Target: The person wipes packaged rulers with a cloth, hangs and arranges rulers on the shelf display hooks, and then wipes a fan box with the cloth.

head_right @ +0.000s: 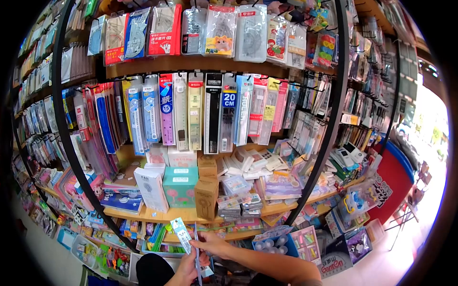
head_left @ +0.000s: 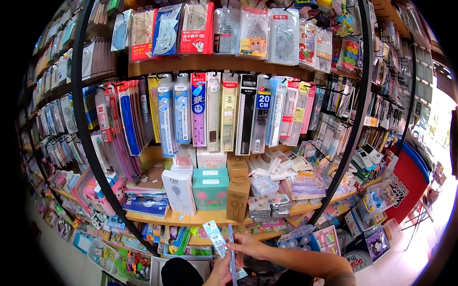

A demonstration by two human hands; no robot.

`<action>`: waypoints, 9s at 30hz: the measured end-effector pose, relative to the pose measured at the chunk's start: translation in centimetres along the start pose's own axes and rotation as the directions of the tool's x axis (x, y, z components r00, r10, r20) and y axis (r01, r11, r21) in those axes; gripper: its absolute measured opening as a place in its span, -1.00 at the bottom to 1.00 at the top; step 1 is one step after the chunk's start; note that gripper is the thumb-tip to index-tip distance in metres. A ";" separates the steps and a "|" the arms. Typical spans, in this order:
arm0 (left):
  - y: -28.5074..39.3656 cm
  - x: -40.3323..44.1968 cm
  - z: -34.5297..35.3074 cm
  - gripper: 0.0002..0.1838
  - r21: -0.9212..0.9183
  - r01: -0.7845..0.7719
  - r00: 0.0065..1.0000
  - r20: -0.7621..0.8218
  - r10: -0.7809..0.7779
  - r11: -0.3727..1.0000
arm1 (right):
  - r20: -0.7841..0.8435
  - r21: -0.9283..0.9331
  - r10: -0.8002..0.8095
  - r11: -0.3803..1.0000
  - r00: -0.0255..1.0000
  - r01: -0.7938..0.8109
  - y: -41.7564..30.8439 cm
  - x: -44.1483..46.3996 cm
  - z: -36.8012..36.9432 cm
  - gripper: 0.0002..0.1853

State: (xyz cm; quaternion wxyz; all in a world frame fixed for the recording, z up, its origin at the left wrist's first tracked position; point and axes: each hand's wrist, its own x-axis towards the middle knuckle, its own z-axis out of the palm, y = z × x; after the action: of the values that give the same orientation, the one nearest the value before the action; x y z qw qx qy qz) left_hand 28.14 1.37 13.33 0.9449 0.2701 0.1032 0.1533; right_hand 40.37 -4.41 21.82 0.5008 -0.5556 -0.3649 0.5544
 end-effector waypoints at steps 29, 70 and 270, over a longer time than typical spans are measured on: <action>1.3 -2.3 2.9 -0.79 0.316 -0.119 0.971 -0.160 0.177 0.941 | -0.600 -0.675 -0.784 0.604 0.163 0.424 -26.5 -2.3 -10.6 -0.76; 1.8 -1.1 0.9 -0.69 0.064 -0.030 0.982 0.186 0.018 0.997 | -0.108 -0.653 -0.345 0.731 0.932 0.195 -5.8 2.4 -2.4 -0.64; -9.9 -10.5 -24.9 -0.63 0.966 0.229 0.963 -0.243 -0.116 -0.123 | -0.242 -0.945 -0.013 0.228 0.970 -0.233 14.7 -3.9 -1.0 -0.44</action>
State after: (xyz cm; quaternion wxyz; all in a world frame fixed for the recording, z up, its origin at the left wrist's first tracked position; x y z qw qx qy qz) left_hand 13.74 1.61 -11.60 0.4413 0.8566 0.2526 -0.0877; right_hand 38.66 -11.70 8.59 0.0434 -0.8220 -0.5367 0.1856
